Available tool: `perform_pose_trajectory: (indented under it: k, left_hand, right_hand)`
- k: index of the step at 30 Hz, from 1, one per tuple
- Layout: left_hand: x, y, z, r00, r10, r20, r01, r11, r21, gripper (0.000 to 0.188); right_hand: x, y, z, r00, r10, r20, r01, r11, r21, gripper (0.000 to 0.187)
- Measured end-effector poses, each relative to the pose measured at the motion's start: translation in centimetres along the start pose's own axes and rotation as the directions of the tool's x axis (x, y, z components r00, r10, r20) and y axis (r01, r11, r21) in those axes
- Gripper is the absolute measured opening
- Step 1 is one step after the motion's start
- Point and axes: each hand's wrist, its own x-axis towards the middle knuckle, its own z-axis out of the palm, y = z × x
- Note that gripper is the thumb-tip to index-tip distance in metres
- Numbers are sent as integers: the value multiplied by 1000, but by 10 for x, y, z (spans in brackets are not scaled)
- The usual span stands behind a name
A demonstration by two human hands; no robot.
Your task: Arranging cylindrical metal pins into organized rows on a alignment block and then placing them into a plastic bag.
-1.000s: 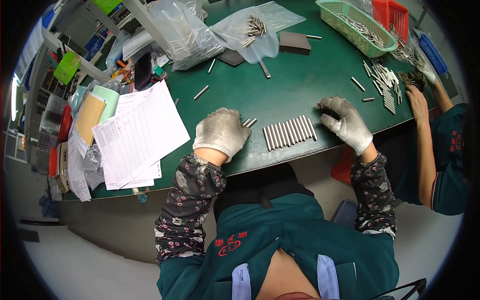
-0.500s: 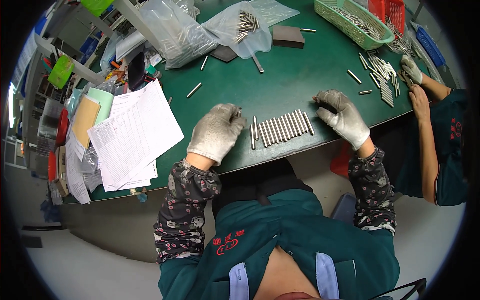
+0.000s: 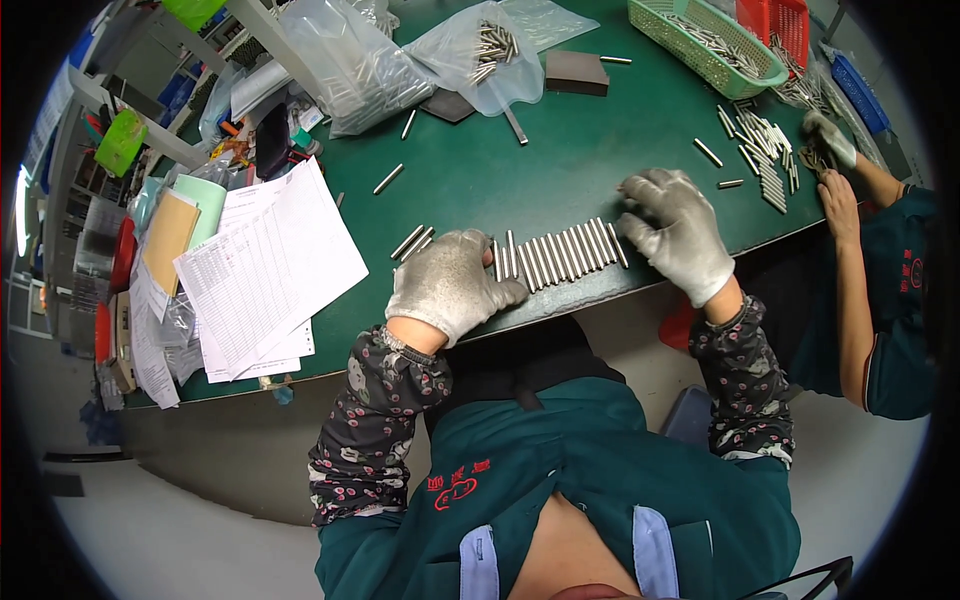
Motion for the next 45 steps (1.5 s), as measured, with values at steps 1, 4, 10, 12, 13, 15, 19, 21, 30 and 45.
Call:
perform_pose_trajectory:
  k: [1,4,10,12,13,15,19,21,30,45]
  left_hand:
    - [-1,-2,2,999,16,-45,-16,1000,4,41]
    - [-2,-8,2,1000,15,1,-15,999,-40,40]
    - [-3,-16,7,995,-49,-89,44,997,-62,29]
    - [-6,-22,13,981,16,-193,-23,999,-38,25]
    - [-7,-24,14,953,88,-291,-93,996,-3,21]
    - [-8,-25,10,958,106,-265,-103,994,25,19]
    - [-4,-34,13,910,266,-319,-248,964,96,22]
    - [-3,-31,15,908,298,-293,-287,954,83,23]
    - [4,-21,25,866,427,-260,-469,874,-128,40]
    - [-24,-76,-17,972,-17,-233,-4,996,-88,65]
  right_hand:
    - [6,-13,0,998,-63,30,64,997,-30,25]
    - [18,-50,11,973,-156,170,159,987,-7,25]
    - [24,-70,47,946,-214,245,238,969,-70,23]
    - [26,-74,46,934,-218,282,233,972,-21,26]
    - [26,-73,45,933,-218,286,233,972,-22,26]
    - [28,-70,42,931,-230,282,220,973,66,25]
    - [28,-48,24,976,-188,111,182,981,68,23]
    - [24,-31,14,987,-152,60,148,987,66,22]
    - [-2,3,-6,973,-38,226,28,999,46,47]
    - [-11,15,0,984,-29,178,3,989,145,50]
